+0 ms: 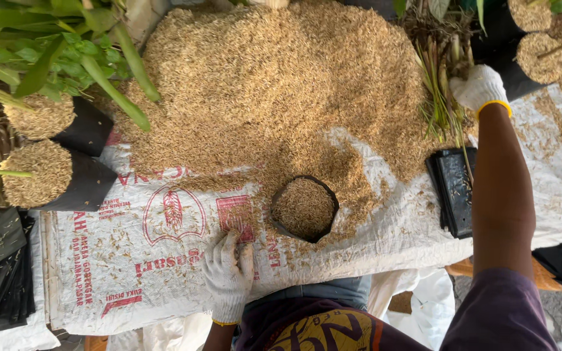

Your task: The person fills a black plastic bag with rice husks, creates a hole in the center, and plants a green seedling into the bag.

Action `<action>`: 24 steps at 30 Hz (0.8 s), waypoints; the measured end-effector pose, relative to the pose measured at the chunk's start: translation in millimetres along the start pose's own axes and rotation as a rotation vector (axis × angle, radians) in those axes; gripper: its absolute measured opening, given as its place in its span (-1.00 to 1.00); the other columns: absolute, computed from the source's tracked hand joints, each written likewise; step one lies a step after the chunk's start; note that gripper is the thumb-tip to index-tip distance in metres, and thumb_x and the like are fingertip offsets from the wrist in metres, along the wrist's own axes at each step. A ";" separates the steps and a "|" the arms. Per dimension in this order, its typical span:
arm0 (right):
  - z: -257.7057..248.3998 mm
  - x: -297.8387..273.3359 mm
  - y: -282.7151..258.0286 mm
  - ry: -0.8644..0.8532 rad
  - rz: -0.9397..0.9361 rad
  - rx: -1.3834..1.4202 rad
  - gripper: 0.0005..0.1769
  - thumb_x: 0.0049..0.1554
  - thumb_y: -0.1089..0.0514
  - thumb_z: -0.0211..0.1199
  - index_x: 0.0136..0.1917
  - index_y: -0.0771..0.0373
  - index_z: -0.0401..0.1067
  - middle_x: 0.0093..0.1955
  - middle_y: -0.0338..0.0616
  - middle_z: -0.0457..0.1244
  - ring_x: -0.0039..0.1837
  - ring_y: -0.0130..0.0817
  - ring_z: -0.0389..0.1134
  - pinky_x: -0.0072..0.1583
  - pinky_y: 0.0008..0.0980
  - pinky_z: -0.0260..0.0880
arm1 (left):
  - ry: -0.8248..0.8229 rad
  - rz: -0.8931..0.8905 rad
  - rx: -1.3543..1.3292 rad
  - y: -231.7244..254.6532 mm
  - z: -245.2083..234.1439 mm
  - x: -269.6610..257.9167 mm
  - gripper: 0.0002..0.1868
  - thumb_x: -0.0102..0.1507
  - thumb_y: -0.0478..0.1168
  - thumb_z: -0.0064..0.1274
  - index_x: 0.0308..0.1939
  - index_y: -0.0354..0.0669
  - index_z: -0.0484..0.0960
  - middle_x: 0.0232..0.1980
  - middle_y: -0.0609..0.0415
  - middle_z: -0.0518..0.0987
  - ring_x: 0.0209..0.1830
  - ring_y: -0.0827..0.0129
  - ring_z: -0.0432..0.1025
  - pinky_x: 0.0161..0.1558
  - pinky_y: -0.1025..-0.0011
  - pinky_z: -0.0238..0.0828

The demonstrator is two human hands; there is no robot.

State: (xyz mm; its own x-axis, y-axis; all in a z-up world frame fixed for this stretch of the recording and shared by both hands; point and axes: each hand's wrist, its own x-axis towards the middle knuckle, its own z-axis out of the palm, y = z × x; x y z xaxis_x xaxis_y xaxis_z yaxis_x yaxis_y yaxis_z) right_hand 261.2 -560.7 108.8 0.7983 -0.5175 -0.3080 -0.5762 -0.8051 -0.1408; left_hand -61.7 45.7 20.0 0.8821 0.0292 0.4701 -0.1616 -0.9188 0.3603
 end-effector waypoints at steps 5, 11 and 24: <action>-13.1 -32.8 -20.0 0.012 0.009 -0.005 -0.47 0.43 0.05 0.09 0.46 0.54 0.27 0.32 0.55 0.28 0.25 0.51 0.37 0.15 0.37 0.48 | -0.007 -0.013 0.001 -4.4 5.1 -7.0 -0.52 0.44 0.06 0.04 0.33 -0.09 0.58 0.22 0.02 0.68 0.36 0.00 0.55 0.19 -0.06 0.47; -10.5 -21.6 -19.0 0.024 0.016 -0.105 -0.45 0.49 -0.03 0.08 0.52 0.39 0.06 0.43 0.57 0.22 0.41 0.58 0.26 0.31 0.49 0.33 | 0.029 0.008 -0.007 -4.2 5.8 -7.1 -0.54 0.44 0.05 0.06 0.33 -0.10 0.58 0.23 0.01 0.66 0.39 -0.05 0.53 0.21 -0.06 0.50; -20.5 -51.5 -23.7 -0.002 0.014 0.141 -0.51 0.37 0.20 0.09 0.54 0.27 0.25 0.39 0.31 0.29 0.32 0.36 0.36 0.31 0.21 0.41 | 0.028 -0.027 -0.028 0.2 1.1 -0.9 -0.52 0.42 0.05 0.10 0.33 -0.09 0.57 0.30 -0.07 0.65 0.37 -0.06 0.53 0.27 -0.04 0.47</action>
State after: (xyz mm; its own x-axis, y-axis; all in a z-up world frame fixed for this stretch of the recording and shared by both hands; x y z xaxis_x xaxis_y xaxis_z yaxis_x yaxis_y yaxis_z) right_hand 237.3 -520.9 147.3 0.7900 -0.5274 -0.3126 -0.6059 -0.7492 -0.2674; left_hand -62.0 45.0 18.8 0.8735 0.0653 0.4825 -0.1507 -0.9060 0.3956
